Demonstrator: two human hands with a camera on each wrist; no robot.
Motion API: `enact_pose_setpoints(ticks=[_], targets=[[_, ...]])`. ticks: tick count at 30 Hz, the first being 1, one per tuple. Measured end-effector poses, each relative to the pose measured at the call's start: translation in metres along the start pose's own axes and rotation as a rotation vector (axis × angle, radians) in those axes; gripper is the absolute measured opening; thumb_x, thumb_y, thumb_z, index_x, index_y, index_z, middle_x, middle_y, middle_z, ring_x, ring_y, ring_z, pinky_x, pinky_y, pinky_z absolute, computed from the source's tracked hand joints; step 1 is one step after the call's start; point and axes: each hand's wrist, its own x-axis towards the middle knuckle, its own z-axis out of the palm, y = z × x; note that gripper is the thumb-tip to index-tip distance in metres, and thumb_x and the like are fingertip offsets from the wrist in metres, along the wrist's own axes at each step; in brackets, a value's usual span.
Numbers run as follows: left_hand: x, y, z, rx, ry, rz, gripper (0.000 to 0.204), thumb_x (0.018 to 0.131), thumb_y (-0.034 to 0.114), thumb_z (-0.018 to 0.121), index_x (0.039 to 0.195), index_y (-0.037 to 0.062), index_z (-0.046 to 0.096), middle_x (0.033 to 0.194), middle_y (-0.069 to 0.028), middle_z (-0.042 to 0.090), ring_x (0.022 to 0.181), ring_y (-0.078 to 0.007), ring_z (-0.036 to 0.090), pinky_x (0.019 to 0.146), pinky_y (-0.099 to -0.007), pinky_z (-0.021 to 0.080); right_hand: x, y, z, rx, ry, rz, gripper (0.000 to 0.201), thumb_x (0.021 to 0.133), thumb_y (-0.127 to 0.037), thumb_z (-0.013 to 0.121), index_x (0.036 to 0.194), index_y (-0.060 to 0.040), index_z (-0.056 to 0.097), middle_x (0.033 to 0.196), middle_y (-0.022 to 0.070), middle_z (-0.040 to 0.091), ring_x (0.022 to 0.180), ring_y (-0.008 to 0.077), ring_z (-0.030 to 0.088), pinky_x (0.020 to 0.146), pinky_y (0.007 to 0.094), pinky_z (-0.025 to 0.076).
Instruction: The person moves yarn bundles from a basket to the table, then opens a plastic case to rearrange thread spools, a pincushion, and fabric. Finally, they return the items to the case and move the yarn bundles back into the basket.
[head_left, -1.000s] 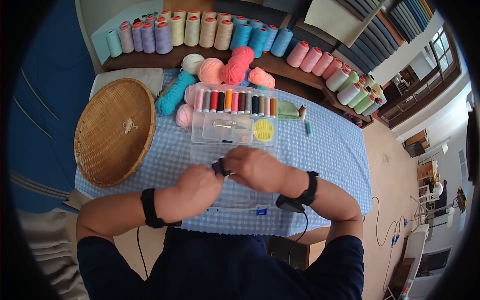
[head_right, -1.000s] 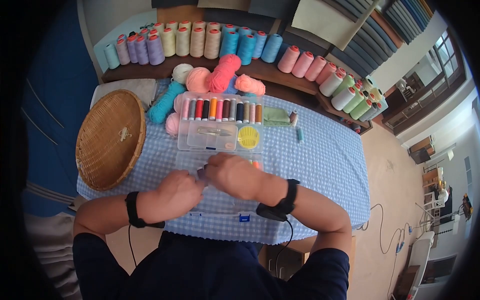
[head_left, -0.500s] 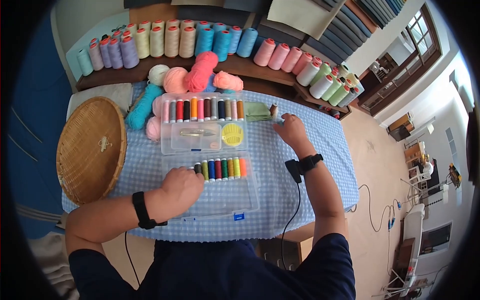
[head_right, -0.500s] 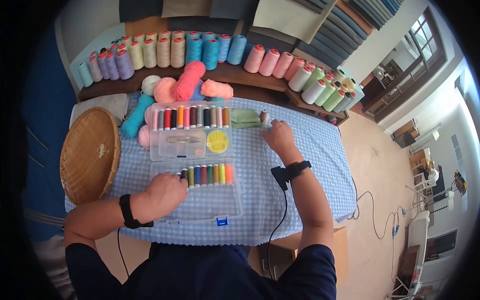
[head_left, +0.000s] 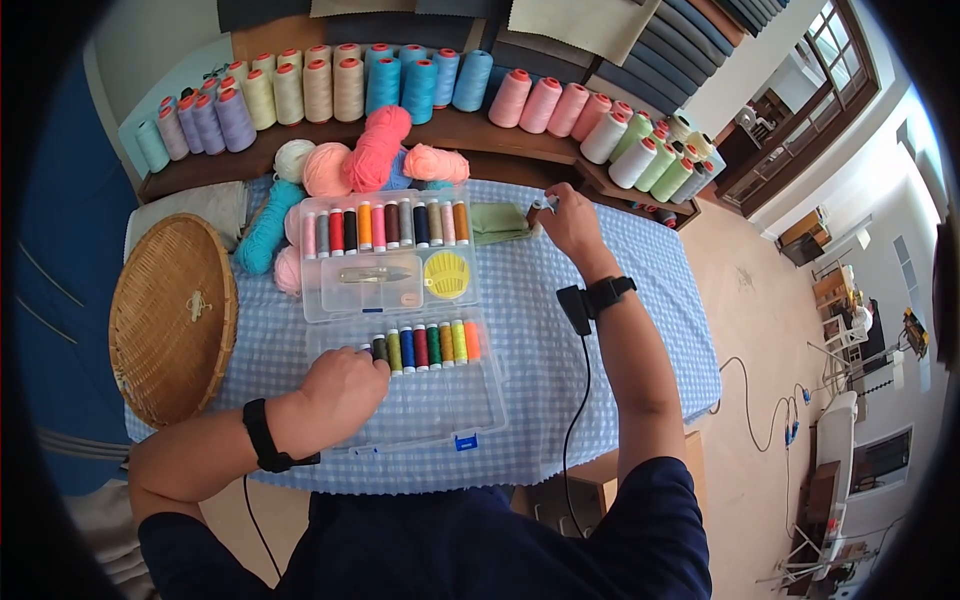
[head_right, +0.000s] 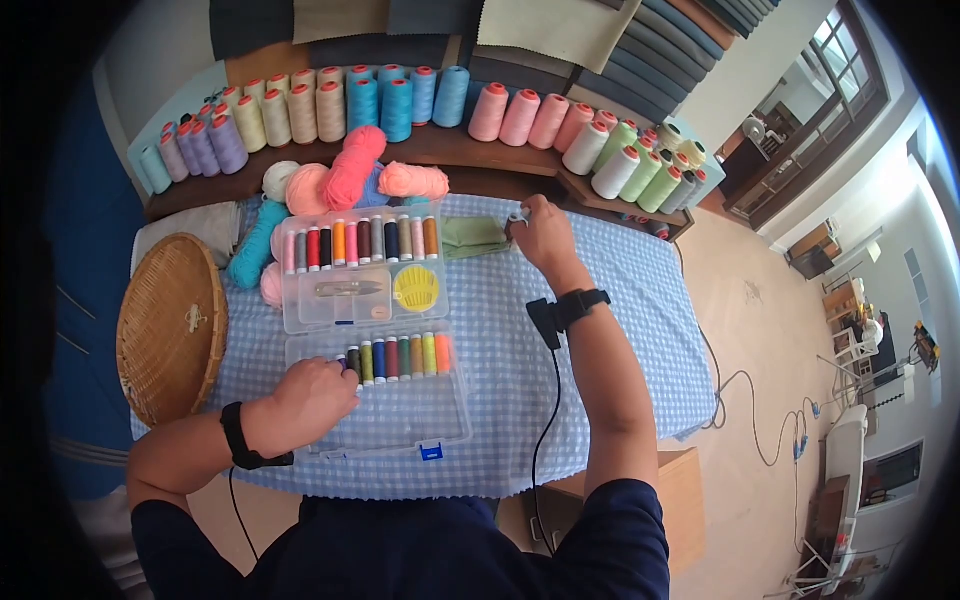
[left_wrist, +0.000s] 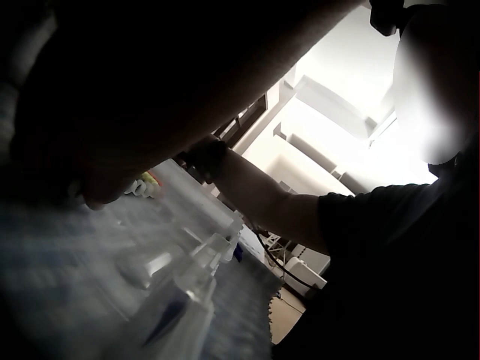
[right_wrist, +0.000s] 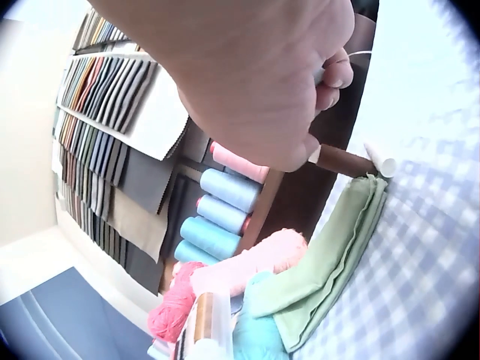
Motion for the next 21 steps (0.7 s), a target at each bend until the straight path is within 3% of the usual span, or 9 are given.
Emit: enact_pose_setpoints(ticks=[3, 6, 8, 9, 11, 15, 17, 20, 21], targets=[[-0.001, 0.003, -0.001, -0.015, -0.002, -0.026, 0.024, 0.092, 0.023, 0.077, 0.086, 0.0028, 0.067, 0.081, -0.0167, 0.07, 0.081, -0.0359, 0.071, 0.077, -0.0475, 0.058, 0.015, 0.004, 0.015, 0.008, -0.034, -0.021, 0.04, 0.086, -0.022, 0.076, 0.119, 0.0016, 0.072, 0.11, 0.0277, 0.077, 0.106, 0.0459, 0.073, 0.097, 0.052, 0.057], [-0.007, 0.002, -0.001, -0.019, 0.049, 0.014, 0.023, 0.092, 0.023, 0.076, 0.086, 0.0032, 0.066, 0.081, -0.0158, 0.069, 0.081, -0.0344, 0.07, 0.077, -0.0461, 0.057, 0.022, -0.002, 0.017, 0.007, -0.202, -0.016, 0.034, 0.088, -0.025, 0.076, 0.11, 0.0014, 0.076, 0.108, 0.0276, 0.077, 0.104, 0.0456, 0.074, 0.094, 0.0524, 0.057], [-0.012, 0.003, -0.003, 0.004, 0.044, 0.001, 0.023, 0.092, 0.023, 0.076, 0.087, 0.0033, 0.066, 0.08, -0.015, 0.068, 0.081, -0.0337, 0.07, 0.076, -0.046, 0.057, 0.012, -0.018, 0.003, 0.034, -0.042, 0.021, 0.027, 0.088, -0.023, 0.078, 0.102, -0.0003, 0.077, 0.104, 0.0264, 0.077, 0.1, 0.0443, 0.074, 0.09, 0.0508, 0.058], [-0.014, 0.003, -0.005, 0.028, 0.044, 0.004, 0.022, 0.092, 0.022, 0.076, 0.087, 0.0034, 0.066, 0.08, -0.0142, 0.068, 0.081, -0.0331, 0.069, 0.075, -0.0459, 0.057, 0.008, -0.029, -0.005, 0.035, -0.047, 0.017, 0.027, 0.088, -0.023, 0.078, 0.102, -0.0003, 0.077, 0.104, 0.0264, 0.077, 0.1, 0.0443, 0.074, 0.09, 0.0508, 0.058], [-0.022, 0.004, -0.012, 0.027, 0.069, -0.016, 0.022, 0.092, 0.023, 0.076, 0.085, 0.0041, 0.066, 0.08, -0.0132, 0.068, 0.082, -0.0321, 0.069, 0.076, -0.0456, 0.055, -0.005, -0.064, -0.028, 0.171, 0.054, -0.101, 0.024, 0.089, -0.021, 0.08, 0.102, -0.0011, 0.076, 0.098, 0.0245, 0.076, 0.094, 0.042, 0.074, 0.086, 0.0488, 0.058], [-0.037, 0.003, -0.026, 0.032, 0.099, -0.036, 0.02, 0.091, 0.024, 0.076, 0.081, 0.0072, 0.068, 0.081, -0.0105, 0.069, 0.085, -0.0291, 0.067, 0.081, -0.044, 0.051, -0.047, -0.158, -0.064, 0.255, -0.073, -0.433, 0.019, 0.091, -0.013, 0.081, 0.103, 0.0006, 0.076, 0.093, 0.0186, 0.076, 0.081, 0.0332, 0.074, 0.076, 0.0414, 0.058], [-0.047, 0.007, -0.025, 0.036, 0.1, -0.012, 0.019, 0.09, 0.024, 0.076, 0.08, 0.0083, 0.069, 0.082, -0.0098, 0.07, 0.086, -0.0281, 0.067, 0.083, -0.0431, 0.05, -0.068, -0.198, -0.071, 0.435, -0.396, -0.411, 0.025, 0.088, -0.02, 0.083, 0.099, 0.0002, 0.075, 0.093, 0.0228, 0.075, 0.086, 0.0405, 0.074, 0.08, 0.0482, 0.059], [-0.058, 0.016, -0.02, 0.043, 0.099, 0.016, 0.018, 0.09, 0.024, 0.076, 0.08, 0.0096, 0.071, 0.082, -0.0085, 0.07, 0.087, -0.0266, 0.066, 0.085, -0.0421, 0.048, -0.097, -0.234, -0.036, 0.512, -0.487, -0.524, 0.028, 0.088, -0.023, 0.082, 0.102, 0.001, 0.077, 0.092, 0.0232, 0.076, 0.085, 0.0412, 0.075, 0.08, 0.0481, 0.059], [-0.06, 0.017, -0.02, 0.044, 0.097, 0.021, 0.018, 0.091, 0.025, 0.075, 0.081, 0.0098, 0.072, 0.081, -0.0079, 0.07, 0.087, -0.0262, 0.066, 0.084, -0.042, 0.049, -0.102, -0.244, -0.025, 0.547, -0.652, -0.497, 0.028, 0.091, -0.023, 0.081, 0.101, 0.0024, 0.077, 0.095, 0.0225, 0.077, 0.087, 0.0383, 0.076, 0.08, 0.0456, 0.059]])
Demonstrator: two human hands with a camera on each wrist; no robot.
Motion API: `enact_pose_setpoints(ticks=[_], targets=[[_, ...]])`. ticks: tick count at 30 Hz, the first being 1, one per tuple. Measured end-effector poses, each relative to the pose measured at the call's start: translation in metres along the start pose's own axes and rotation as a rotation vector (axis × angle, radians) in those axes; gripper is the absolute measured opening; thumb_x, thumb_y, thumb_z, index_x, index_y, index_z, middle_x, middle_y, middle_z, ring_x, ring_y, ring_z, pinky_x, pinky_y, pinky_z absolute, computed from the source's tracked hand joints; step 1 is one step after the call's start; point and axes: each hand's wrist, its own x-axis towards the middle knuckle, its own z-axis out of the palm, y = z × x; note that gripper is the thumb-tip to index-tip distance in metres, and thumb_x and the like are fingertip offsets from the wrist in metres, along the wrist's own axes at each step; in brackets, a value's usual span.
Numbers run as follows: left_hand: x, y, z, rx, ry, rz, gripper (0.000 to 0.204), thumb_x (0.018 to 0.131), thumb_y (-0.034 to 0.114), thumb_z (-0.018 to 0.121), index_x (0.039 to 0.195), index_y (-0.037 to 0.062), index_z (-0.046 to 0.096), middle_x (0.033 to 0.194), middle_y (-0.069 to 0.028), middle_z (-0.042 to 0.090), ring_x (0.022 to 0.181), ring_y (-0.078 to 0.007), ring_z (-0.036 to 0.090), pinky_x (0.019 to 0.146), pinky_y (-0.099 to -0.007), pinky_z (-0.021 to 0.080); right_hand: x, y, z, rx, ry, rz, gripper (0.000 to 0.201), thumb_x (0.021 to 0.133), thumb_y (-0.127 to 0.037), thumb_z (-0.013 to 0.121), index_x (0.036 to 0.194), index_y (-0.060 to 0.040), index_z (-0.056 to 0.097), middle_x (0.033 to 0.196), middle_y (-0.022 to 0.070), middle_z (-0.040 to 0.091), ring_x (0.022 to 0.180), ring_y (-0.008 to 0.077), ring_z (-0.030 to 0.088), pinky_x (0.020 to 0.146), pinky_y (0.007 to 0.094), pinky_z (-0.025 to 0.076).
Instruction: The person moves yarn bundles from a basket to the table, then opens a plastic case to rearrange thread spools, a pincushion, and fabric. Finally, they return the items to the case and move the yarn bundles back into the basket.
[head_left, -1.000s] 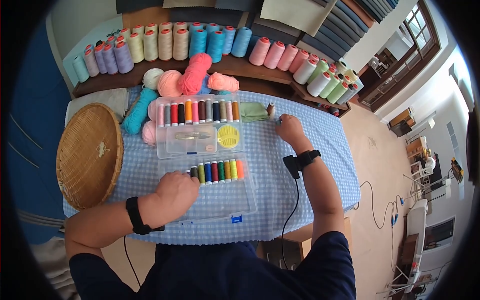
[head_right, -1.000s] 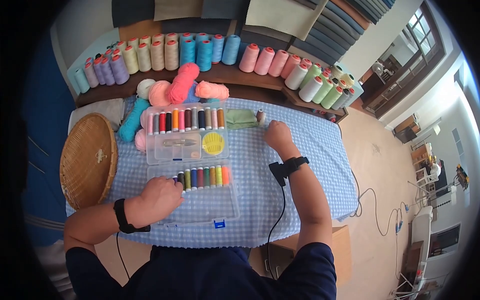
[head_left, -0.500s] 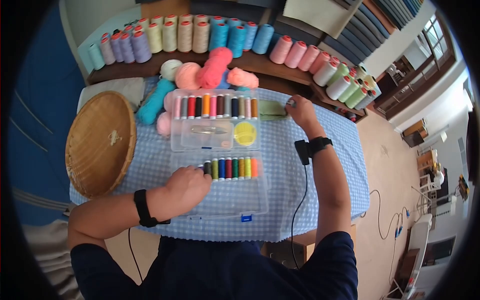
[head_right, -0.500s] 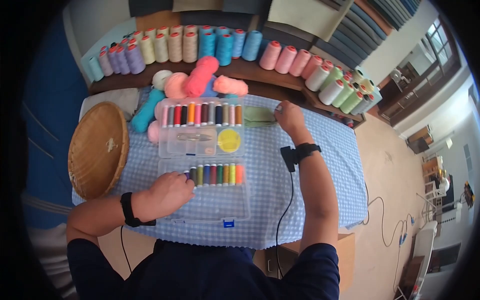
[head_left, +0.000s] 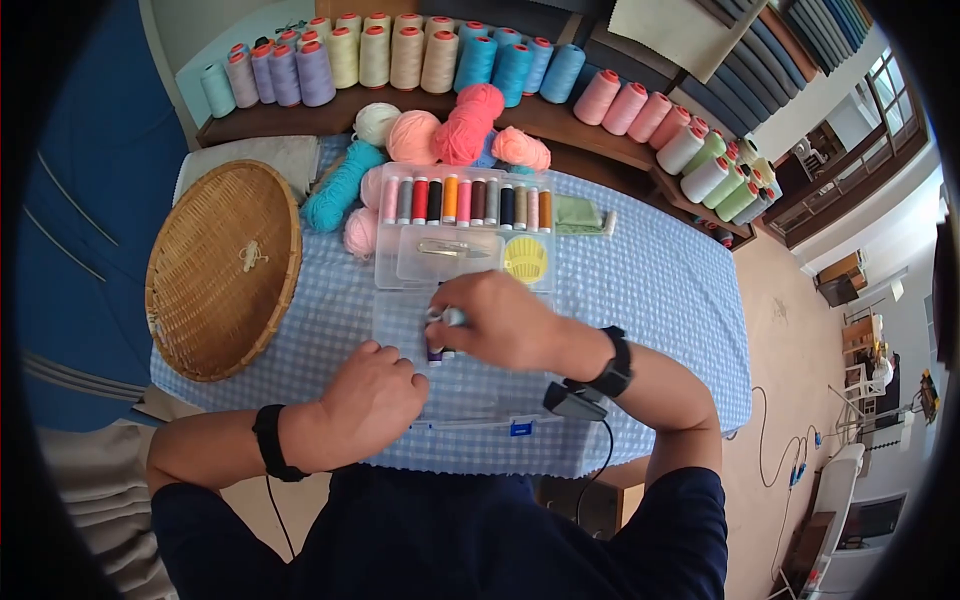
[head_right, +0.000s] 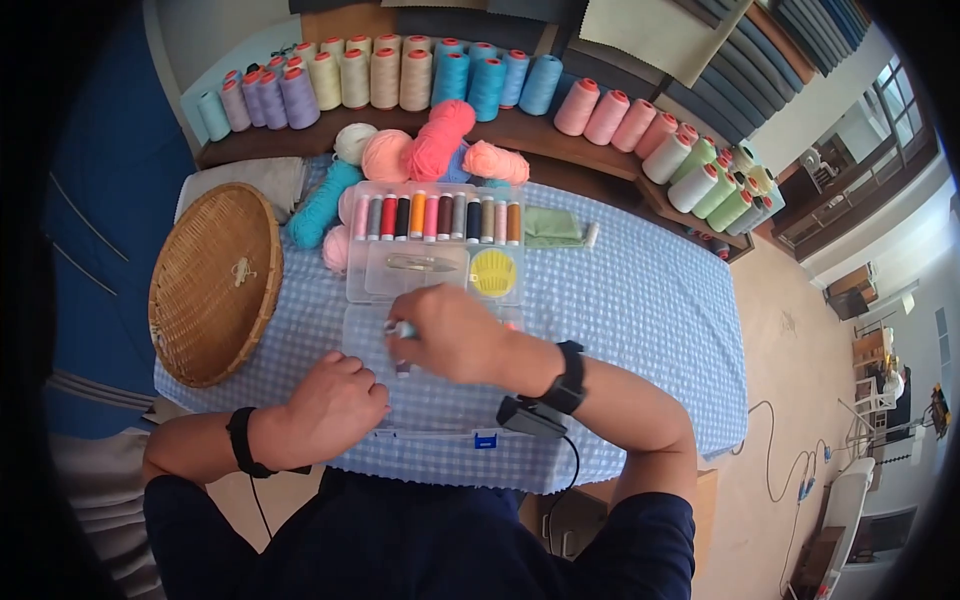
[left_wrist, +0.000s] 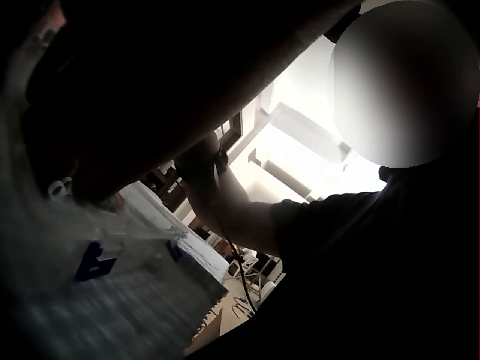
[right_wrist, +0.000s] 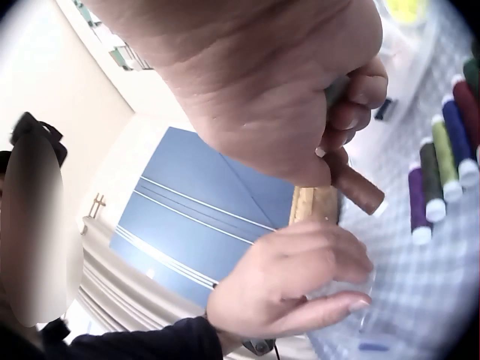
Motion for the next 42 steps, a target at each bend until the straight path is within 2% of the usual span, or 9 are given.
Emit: enact_pose_setpoints(ticks=[4, 8, 10, 11, 14, 21, 28, 36, 42], targets=[[-0.006, 0.001, -0.002, -0.019, 0.019, 0.016, 0.013, 0.088, 0.019, 0.073, 0.08, 0.0091, 0.07, 0.08, -0.0074, 0.069, 0.087, -0.026, 0.066, 0.085, -0.0417, 0.048, 0.022, -0.001, 0.034, 0.037, -0.233, 0.149, 0.033, 0.093, -0.024, 0.08, 0.106, 0.0058, 0.076, 0.099, 0.0236, 0.079, 0.089, 0.0391, 0.077, 0.081, 0.0447, 0.06], [-0.004, -0.005, -0.001, 0.011, 0.072, -0.014, 0.004, 0.081, 0.012, 0.069, 0.08, 0.0083, 0.069, 0.08, -0.0084, 0.07, 0.088, -0.0258, 0.066, 0.086, -0.0409, 0.047, 0.016, 0.007, 0.034, -0.02, -0.156, 0.091, 0.038, 0.095, -0.023, 0.078, 0.118, 0.0058, 0.07, 0.096, 0.024, 0.077, 0.088, 0.0427, 0.076, 0.081, 0.0464, 0.06], [-0.001, -0.009, 0.001, 0.003, 0.087, -0.02, 0.003, 0.078, 0.01, 0.069, 0.08, 0.0078, 0.068, 0.081, -0.0092, 0.071, 0.088, -0.0258, 0.066, 0.086, -0.0407, 0.046, 0.005, 0.001, 0.021, -0.06, 0.017, 0.087, 0.04, 0.097, -0.017, 0.074, 0.128, 0.0043, 0.063, 0.09, 0.0238, 0.075, 0.086, 0.0444, 0.075, 0.082, 0.0484, 0.06], [0.002, -0.01, 0.002, 0.05, 0.057, -0.038, 0.005, 0.081, 0.012, 0.07, 0.083, 0.0078, 0.07, 0.081, -0.0088, 0.073, 0.088, -0.0259, 0.067, 0.086, -0.0409, 0.046, 0.002, -0.006, 0.009, -0.025, -0.068, 0.174, 0.041, 0.097, -0.012, 0.07, 0.133, 0.0039, 0.058, 0.1, 0.0274, 0.073, 0.099, 0.0441, 0.074, 0.087, 0.0483, 0.059], [0.013, -0.012, 0.009, 0.155, 0.054, -0.061, 0.007, 0.083, 0.014, 0.071, 0.087, 0.008, 0.073, 0.082, -0.0077, 0.075, 0.089, -0.0262, 0.069, 0.088, -0.0411, 0.046, -0.012, 0.015, 0.014, -0.063, 0.024, -0.064, 0.04, 0.095, -0.007, 0.068, 0.132, 0.0039, 0.061, 0.112, 0.0292, 0.068, 0.11, 0.0444, 0.069, 0.094, 0.0479, 0.057], [0.019, -0.015, 0.015, 0.196, 0.075, -0.055, 0.01, 0.078, 0.012, 0.069, 0.084, 0.0055, 0.073, 0.083, -0.0098, 0.073, 0.092, -0.0251, 0.062, 0.09, -0.0428, 0.043, -0.016, 0.0, 0.034, -0.245, -0.064, 0.012, 0.038, 0.092, -0.008, 0.073, 0.128, 0.0022, 0.068, 0.11, 0.0235, 0.062, 0.109, 0.0417, 0.068, 0.095, 0.0477, 0.056], [0.006, -0.011, 0.019, 0.211, 0.223, -0.053, 0.009, 0.078, 0.011, 0.068, 0.075, 0.0064, 0.075, 0.081, -0.0089, 0.072, 0.092, -0.025, 0.061, 0.094, -0.0438, 0.044, 0.007, -0.008, 0.054, -0.368, -0.027, 0.125, 0.037, 0.091, -0.021, 0.081, 0.115, 0.0009, 0.062, 0.093, 0.0213, 0.073, 0.086, 0.0428, 0.075, 0.077, 0.0502, 0.06], [0.011, -0.012, 0.016, 0.183, 0.172, -0.088, 0.017, 0.085, 0.011, 0.067, 0.096, 0.0032, 0.077, 0.081, -0.0086, 0.07, 0.096, -0.0269, 0.061, 0.102, -0.0497, 0.043, 0.003, -0.005, 0.054, -0.33, -0.056, 0.161, 0.04, 0.093, -0.023, 0.081, 0.113, 0.002, 0.057, 0.086, 0.0242, 0.075, 0.081, 0.0457, 0.076, 0.072, 0.0521, 0.06], [0.012, -0.011, 0.027, 0.174, 0.181, -0.059, 0.015, 0.085, 0.011, 0.067, 0.093, 0.0028, 0.077, 0.08, -0.0082, 0.068, 0.098, -0.0274, 0.062, 0.104, -0.0507, 0.042, 0.002, 0.0, 0.055, -0.255, -0.061, 0.149, 0.035, 0.091, -0.024, 0.078, 0.104, 0.0052, 0.065, 0.087, 0.0269, 0.075, 0.083, 0.0458, 0.077, 0.074, 0.0509, 0.062]])
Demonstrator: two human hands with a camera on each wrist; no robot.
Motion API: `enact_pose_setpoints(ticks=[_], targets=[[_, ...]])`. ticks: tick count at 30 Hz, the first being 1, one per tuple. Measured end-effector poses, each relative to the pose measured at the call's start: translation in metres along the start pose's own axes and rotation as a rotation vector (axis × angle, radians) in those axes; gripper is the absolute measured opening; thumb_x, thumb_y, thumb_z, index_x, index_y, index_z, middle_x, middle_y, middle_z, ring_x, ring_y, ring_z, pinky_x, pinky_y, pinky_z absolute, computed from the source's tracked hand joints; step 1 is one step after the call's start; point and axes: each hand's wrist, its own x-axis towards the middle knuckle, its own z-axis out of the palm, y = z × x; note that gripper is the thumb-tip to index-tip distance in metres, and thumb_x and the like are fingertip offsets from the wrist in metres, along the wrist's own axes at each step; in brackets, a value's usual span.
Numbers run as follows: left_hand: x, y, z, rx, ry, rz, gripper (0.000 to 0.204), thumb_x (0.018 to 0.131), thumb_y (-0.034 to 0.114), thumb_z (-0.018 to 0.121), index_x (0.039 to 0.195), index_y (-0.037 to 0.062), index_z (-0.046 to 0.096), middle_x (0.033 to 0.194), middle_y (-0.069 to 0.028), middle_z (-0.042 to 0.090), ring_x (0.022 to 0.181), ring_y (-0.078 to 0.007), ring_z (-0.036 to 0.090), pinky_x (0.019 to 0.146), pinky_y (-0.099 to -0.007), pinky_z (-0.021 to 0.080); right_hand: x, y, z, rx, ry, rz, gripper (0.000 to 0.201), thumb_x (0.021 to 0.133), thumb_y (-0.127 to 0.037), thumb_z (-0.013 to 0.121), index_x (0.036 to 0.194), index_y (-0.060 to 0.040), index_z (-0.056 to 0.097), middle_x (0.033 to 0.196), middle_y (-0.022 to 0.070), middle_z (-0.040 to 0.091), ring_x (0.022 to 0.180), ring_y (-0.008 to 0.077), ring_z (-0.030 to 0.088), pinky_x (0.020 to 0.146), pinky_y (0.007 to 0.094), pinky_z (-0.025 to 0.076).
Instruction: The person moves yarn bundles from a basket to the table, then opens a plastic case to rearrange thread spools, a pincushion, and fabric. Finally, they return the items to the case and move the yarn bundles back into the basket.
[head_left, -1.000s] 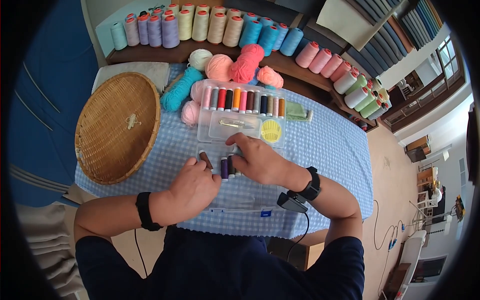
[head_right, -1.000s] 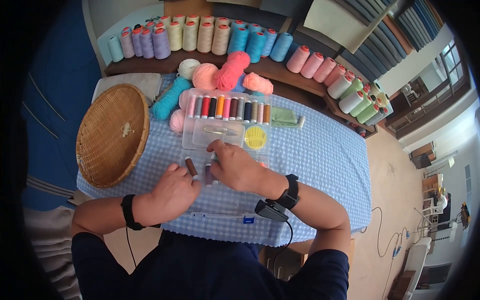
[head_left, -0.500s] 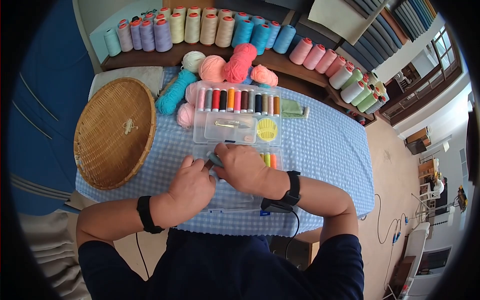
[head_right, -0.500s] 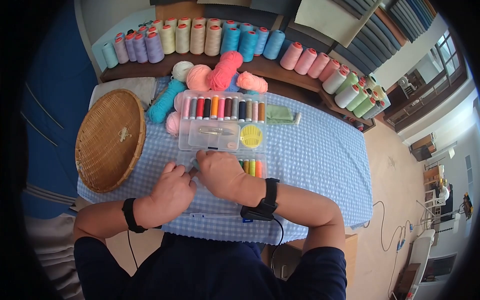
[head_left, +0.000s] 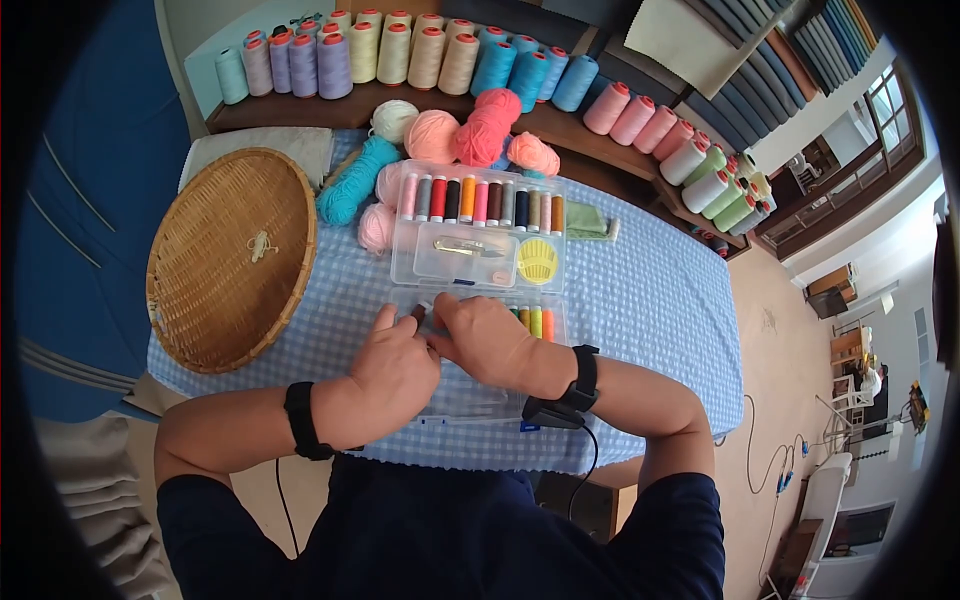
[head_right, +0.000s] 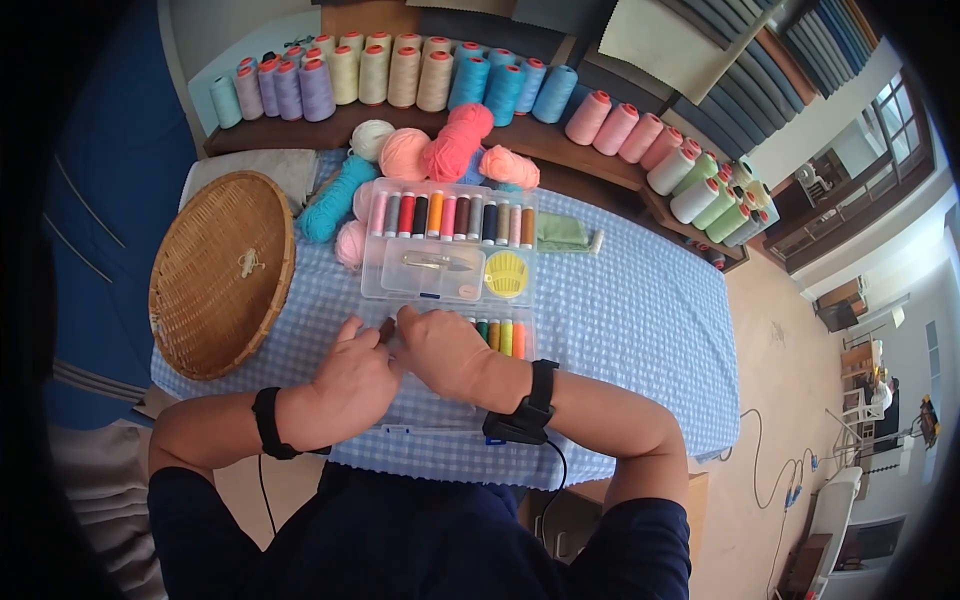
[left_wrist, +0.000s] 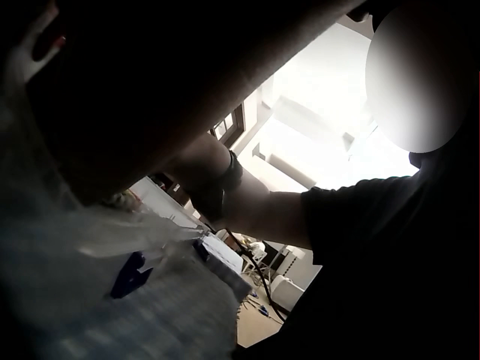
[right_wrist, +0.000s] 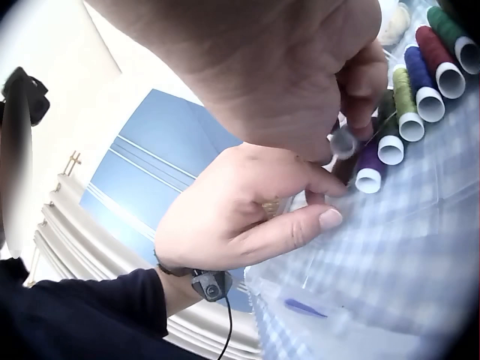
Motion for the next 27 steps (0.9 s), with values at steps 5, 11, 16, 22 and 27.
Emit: enact_pose_setpoints(ticks=[5, 11, 16, 22, 27], targets=[[-0.006, -0.003, -0.014, -0.051, -0.039, -0.007, 0.01, 0.083, 0.01, 0.068, 0.085, 0.0041, 0.076, 0.081, -0.0088, 0.069, 0.098, -0.0276, 0.062, 0.102, -0.0499, 0.042, 0.004, 0.008, 0.001, 0.137, -0.007, -0.135, 0.029, 0.089, -0.025, 0.081, 0.099, 0.001, 0.073, 0.094, 0.0221, 0.072, 0.092, 0.0415, 0.075, 0.082, 0.05, 0.061], [-0.003, -0.007, -0.015, -0.046, -0.06, -0.012, 0.01, 0.085, 0.013, 0.069, 0.087, 0.0069, 0.077, 0.085, -0.0087, 0.072, 0.102, -0.0283, 0.064, 0.108, -0.0513, 0.041, -0.01, 0.006, -0.006, 0.024, -0.061, -0.31, 0.026, 0.087, -0.015, 0.083, 0.103, 0.0, 0.068, 0.1, 0.017, 0.069, 0.093, 0.0401, 0.073, 0.082, 0.049, 0.059], [0.002, -0.006, -0.01, -0.052, -0.041, -0.054, 0.008, 0.083, 0.011, 0.067, 0.083, 0.0066, 0.074, 0.086, -0.0114, 0.07, 0.11, -0.0328, 0.064, 0.114, -0.0572, 0.04, -0.002, 0.009, 0.009, -0.116, -0.068, -0.261, 0.021, 0.084, -0.011, 0.079, 0.099, 0.0, 0.068, 0.099, 0.0185, 0.07, 0.092, 0.0394, 0.074, 0.082, 0.0477, 0.061], [0.007, -0.007, -0.009, 0.016, -0.144, -0.035, 0.012, 0.088, 0.014, 0.07, 0.094, 0.0081, 0.078, 0.095, -0.0097, 0.074, 0.103, -0.0299, 0.067, 0.116, -0.0541, 0.039, -0.009, 0.017, 0.001, -0.18, -0.078, -0.279, 0.016, 0.082, -0.005, 0.073, 0.096, 0.0008, 0.068, 0.1, 0.0204, 0.071, 0.091, 0.0387, 0.076, 0.08, 0.0457, 0.063], [0.012, -0.009, -0.001, -0.08, -0.061, -0.035, 0.007, 0.082, 0.011, 0.068, 0.086, 0.0072, 0.073, 0.09, -0.0124, 0.069, 0.099, -0.0306, 0.065, 0.102, -0.0494, 0.045, -0.029, 0.02, -0.021, -0.074, 0.057, -0.259, 0.021, 0.086, -0.014, 0.082, 0.101, -0.0024, 0.071, 0.097, 0.0162, 0.069, 0.089, 0.0387, 0.073, 0.079, 0.0488, 0.06]])
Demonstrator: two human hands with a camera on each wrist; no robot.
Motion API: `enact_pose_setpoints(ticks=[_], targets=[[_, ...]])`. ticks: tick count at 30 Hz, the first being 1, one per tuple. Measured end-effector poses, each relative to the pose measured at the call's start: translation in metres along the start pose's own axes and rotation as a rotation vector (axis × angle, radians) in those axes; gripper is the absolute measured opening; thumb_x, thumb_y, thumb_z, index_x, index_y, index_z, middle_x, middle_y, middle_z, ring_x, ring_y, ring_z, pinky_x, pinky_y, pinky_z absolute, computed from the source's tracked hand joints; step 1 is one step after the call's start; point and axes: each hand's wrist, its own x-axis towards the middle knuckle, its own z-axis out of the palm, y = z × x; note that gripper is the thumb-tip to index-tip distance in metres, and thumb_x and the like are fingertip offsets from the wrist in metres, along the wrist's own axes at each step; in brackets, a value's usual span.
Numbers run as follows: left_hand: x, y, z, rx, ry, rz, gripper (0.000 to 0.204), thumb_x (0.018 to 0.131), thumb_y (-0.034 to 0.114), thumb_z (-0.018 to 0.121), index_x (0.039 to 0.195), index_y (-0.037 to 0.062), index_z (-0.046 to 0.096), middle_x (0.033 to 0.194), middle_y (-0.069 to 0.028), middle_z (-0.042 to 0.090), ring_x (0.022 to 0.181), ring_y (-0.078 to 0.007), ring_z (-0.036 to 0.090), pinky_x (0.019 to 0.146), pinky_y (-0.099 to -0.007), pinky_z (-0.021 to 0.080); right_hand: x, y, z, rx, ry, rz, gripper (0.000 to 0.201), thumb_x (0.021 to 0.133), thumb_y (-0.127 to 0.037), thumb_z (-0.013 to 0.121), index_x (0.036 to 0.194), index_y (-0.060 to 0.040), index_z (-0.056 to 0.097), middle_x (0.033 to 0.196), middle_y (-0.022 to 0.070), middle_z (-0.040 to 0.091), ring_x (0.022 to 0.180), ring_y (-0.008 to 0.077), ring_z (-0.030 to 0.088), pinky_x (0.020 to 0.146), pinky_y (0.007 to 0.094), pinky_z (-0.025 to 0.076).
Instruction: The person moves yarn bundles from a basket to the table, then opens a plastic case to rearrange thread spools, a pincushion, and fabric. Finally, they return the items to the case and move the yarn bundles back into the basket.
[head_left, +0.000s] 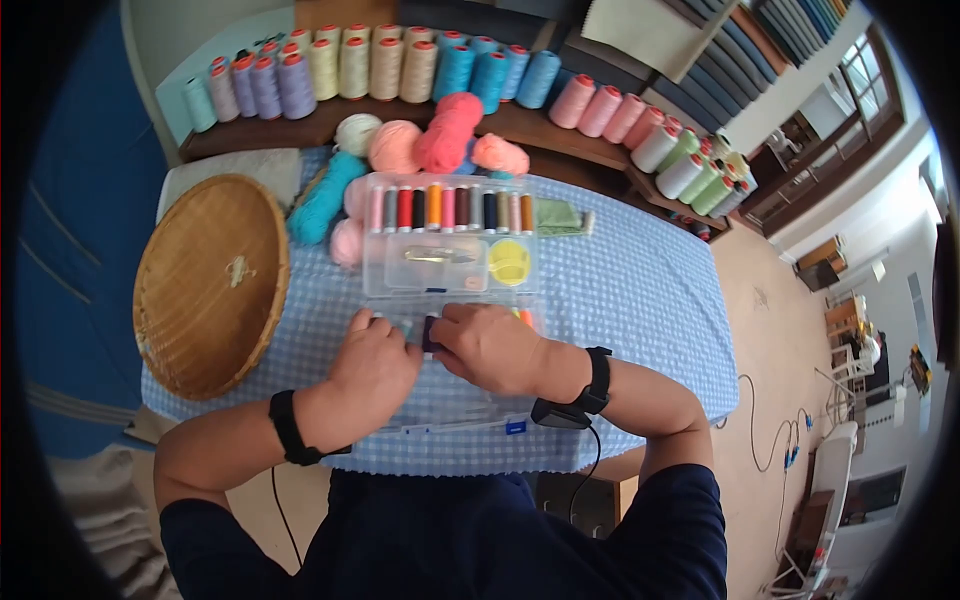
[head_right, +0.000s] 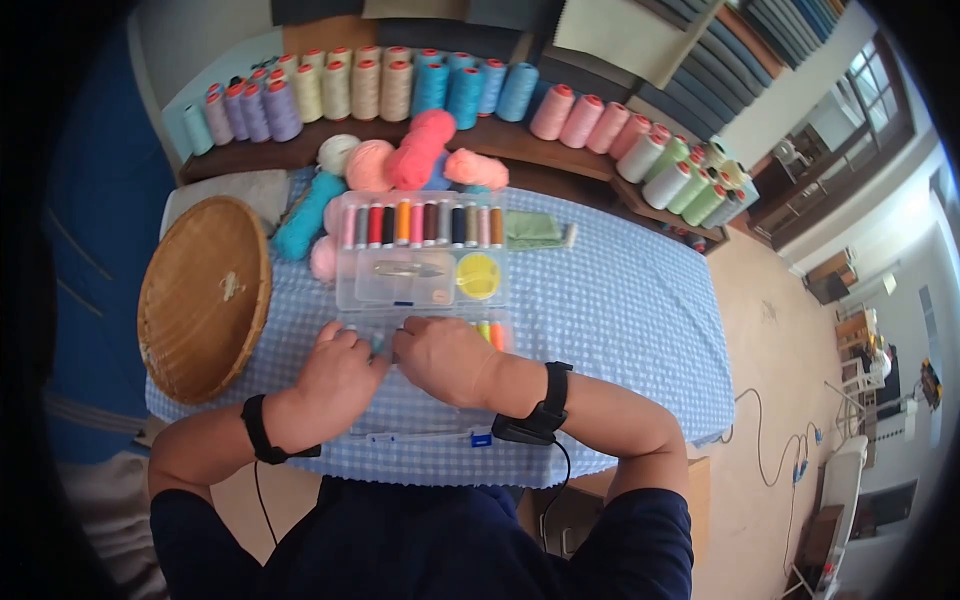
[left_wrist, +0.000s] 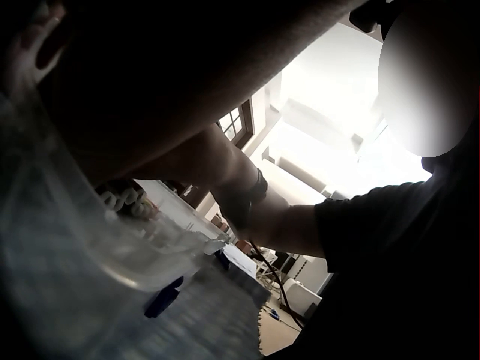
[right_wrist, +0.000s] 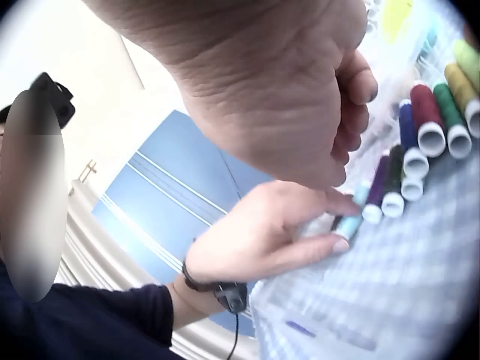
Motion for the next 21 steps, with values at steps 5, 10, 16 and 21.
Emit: enact_pose_setpoints(ticks=[5, 10, 16, 21], targets=[[0.004, -0.006, -0.003, 0.016, 0.017, 0.028, 0.003, 0.082, 0.011, 0.069, 0.081, 0.0081, 0.07, 0.085, -0.0106, 0.066, 0.094, -0.0291, 0.063, 0.092, -0.0466, 0.045, -0.027, 0.07, -0.054, -0.122, 0.484, 0.343, 0.007, 0.087, -0.005, 0.072, 0.092, -0.0012, 0.073, 0.093, 0.0183, 0.073, 0.083, 0.0408, 0.072, 0.074, 0.0464, 0.059], [0.011, -0.003, -0.002, -0.022, -0.04, 0.001, 0.007, 0.084, 0.013, 0.072, 0.086, 0.0072, 0.069, 0.087, -0.0107, 0.065, 0.095, -0.0297, 0.062, 0.09, -0.045, 0.045, -0.067, 0.222, -0.065, -0.346, 0.501, 0.676, 0.034, 0.085, -0.015, 0.072, 0.115, 0.0, 0.077, 0.111, 0.0287, 0.073, 0.107, 0.0466, 0.07, 0.099, 0.0526, 0.058], [0.029, 0.007, -0.018, -0.167, -0.092, 0.029, 0.022, 0.084, 0.017, 0.078, 0.097, 0.0042, 0.066, 0.107, -0.015, 0.063, 0.105, -0.0335, 0.062, 0.09, -0.0468, 0.049, -0.08, 0.276, -0.063, -0.268, 0.312, 0.573, 0.047, 0.08, -0.017, 0.079, 0.123, 0.0, 0.077, 0.128, 0.0293, 0.072, 0.121, 0.0451, 0.068, 0.11, 0.0465, 0.054], [0.047, 0.014, -0.014, -0.227, -0.142, 0.047, 0.029, 0.086, 0.016, 0.078, 0.107, 0.0017, 0.066, 0.12, -0.0186, 0.062, 0.113, -0.0349, 0.062, 0.093, -0.0468, 0.051, -0.087, 0.278, -0.059, -0.21, 0.32, 0.592, 0.041, 0.081, -0.014, 0.08, 0.118, 0.0034, 0.078, 0.123, 0.0265, 0.075, 0.121, 0.0426, 0.069, 0.109, 0.0451, 0.054]])
